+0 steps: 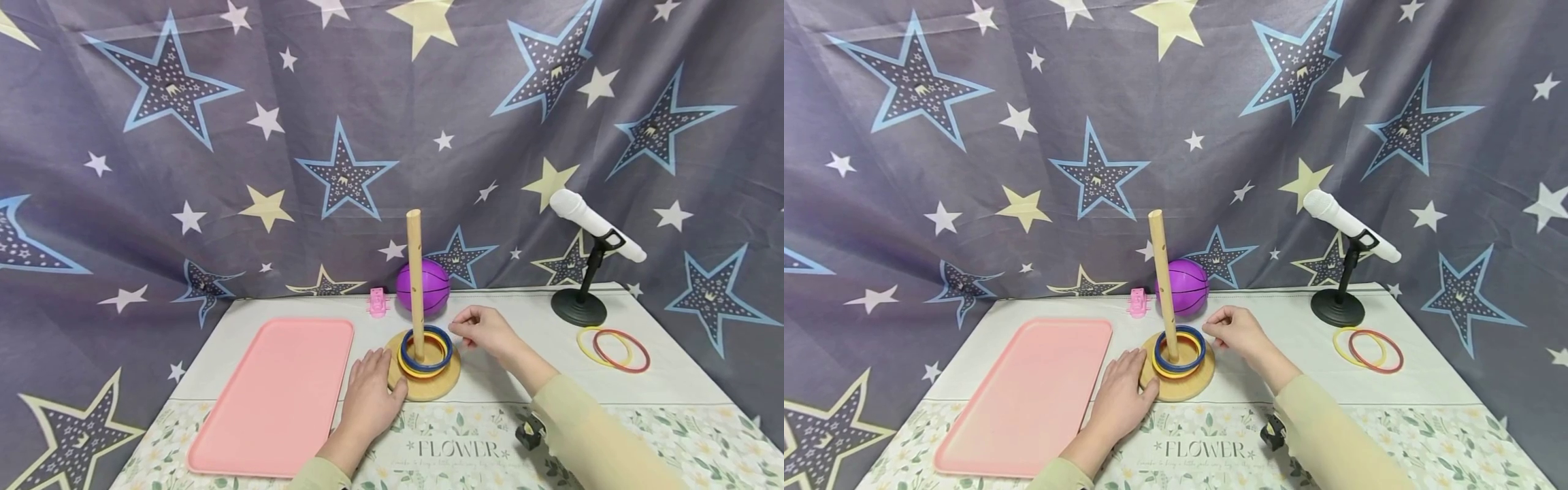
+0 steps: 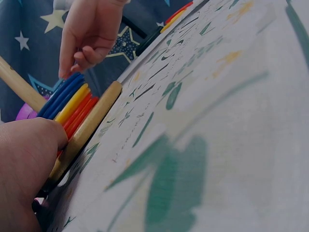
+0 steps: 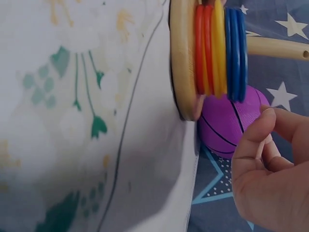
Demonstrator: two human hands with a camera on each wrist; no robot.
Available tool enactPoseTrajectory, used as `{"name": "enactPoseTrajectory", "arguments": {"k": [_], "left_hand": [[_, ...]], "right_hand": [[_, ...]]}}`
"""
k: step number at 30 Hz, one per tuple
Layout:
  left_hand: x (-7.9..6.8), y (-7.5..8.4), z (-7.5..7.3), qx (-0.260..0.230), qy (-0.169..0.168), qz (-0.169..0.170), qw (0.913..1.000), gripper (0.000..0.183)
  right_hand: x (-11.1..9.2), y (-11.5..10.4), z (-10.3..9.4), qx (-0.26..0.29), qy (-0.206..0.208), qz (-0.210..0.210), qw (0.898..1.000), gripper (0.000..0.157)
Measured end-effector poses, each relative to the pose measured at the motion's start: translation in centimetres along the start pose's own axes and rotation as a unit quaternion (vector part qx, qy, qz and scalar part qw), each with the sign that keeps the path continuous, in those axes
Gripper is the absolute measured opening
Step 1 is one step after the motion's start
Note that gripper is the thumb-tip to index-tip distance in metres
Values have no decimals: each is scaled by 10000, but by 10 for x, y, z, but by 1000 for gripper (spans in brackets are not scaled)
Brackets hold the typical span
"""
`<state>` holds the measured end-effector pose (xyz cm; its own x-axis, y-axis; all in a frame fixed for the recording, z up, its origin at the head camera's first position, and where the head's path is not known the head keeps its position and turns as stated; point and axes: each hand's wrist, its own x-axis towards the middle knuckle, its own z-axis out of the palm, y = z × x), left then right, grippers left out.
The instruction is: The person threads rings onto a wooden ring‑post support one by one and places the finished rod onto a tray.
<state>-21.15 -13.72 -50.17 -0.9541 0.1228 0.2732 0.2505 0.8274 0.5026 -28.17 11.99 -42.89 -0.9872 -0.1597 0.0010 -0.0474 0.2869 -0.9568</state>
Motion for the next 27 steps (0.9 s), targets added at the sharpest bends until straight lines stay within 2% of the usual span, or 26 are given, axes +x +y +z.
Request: {"name": "enactPoseTrajectory", "arguments": {"k": [10, 21, 27], "left_hand": [[0, 0, 0, 2, -14, -13, 10000, 67], [-1, 0, -1, -7, -24, -38, 10000, 66], [0, 0, -2, -25, -45, -36, 10000, 67]], "right_hand": [[-14, -4, -30, -52, 283, -117, 9995, 21], [-32, -2, -62, -583, 558, -294, 9963, 28], [-43, 4, -77, -607, 852, -377, 9938, 32]]}}
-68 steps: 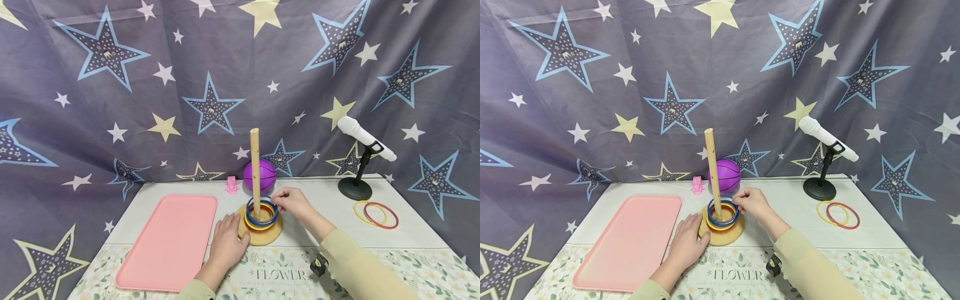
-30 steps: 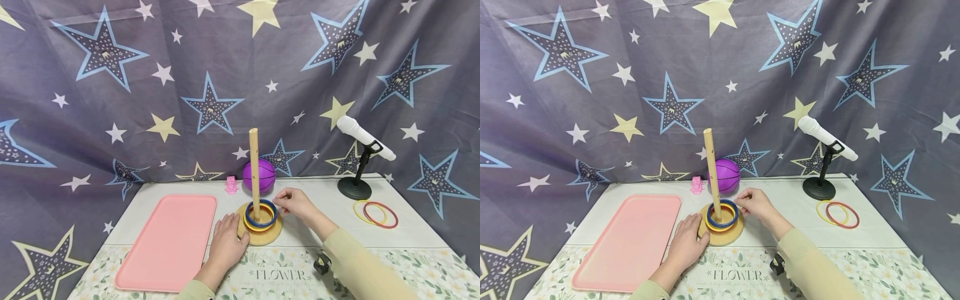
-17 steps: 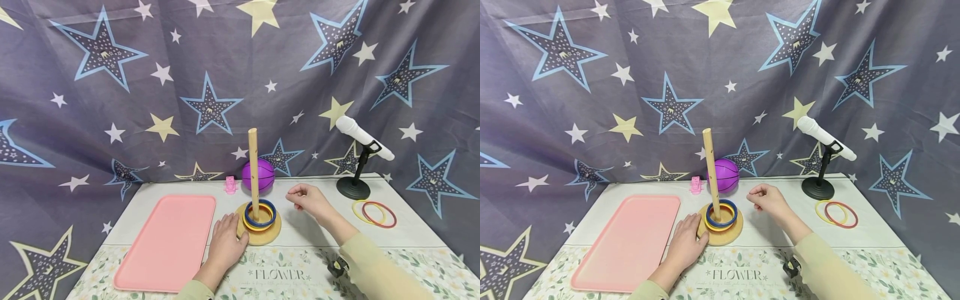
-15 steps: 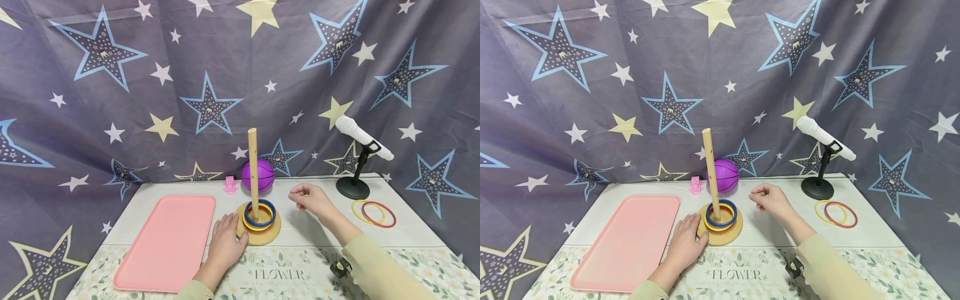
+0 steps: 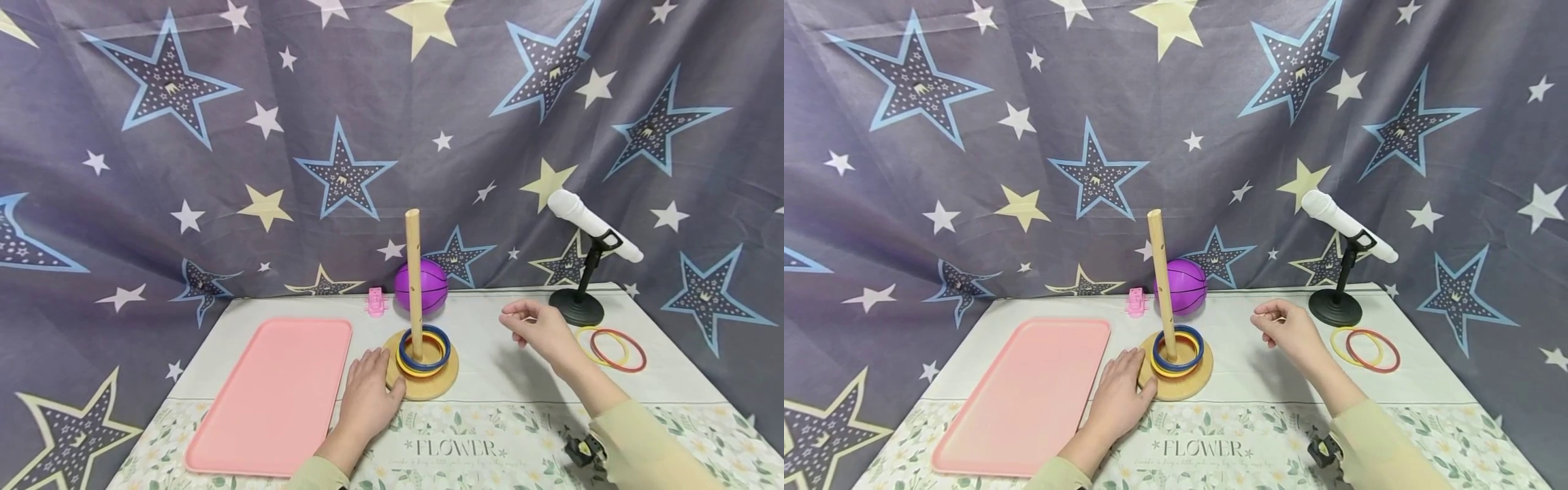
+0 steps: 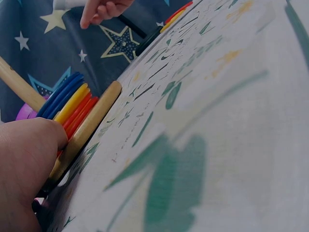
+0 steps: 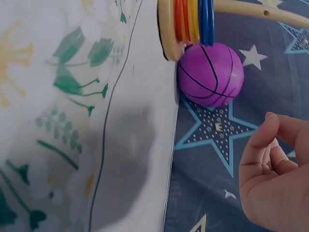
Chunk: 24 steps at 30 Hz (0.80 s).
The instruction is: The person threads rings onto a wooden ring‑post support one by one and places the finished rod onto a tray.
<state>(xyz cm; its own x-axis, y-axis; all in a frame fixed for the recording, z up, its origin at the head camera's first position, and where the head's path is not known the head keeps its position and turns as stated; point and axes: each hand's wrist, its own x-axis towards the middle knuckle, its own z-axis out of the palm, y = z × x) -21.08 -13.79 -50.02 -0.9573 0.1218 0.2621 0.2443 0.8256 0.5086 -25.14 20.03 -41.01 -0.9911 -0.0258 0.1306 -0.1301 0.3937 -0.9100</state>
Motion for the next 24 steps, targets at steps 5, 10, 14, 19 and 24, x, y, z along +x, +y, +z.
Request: {"name": "enactPoseTrajectory", "arguments": {"k": [5, 10, 14, 19, 24], "left_hand": [[0, 0, 0, 23, -34, -12, 10000, 67], [0, 1, 0, 11, -37, -23, 10000, 66], [0, 2, -1, 9, -44, -45, 10000, 66], [0, 3, -1, 3, -42, -49, 10000, 66], [0, 4, -1, -25, -81, -56, 9999, 66]], "right_hand": [[-7, 8, -15, 269, 253, 72, 9993, 40], [-9, 19, -32, 546, 422, 241, 9973, 39], [-10, 29, -46, 791, 517, 316, 9950, 33], [-13, 38, -62, 1143, 645, 412, 9905, 19], [-19, 45, -75, 1804, 806, 561, 9787, 13]]}}
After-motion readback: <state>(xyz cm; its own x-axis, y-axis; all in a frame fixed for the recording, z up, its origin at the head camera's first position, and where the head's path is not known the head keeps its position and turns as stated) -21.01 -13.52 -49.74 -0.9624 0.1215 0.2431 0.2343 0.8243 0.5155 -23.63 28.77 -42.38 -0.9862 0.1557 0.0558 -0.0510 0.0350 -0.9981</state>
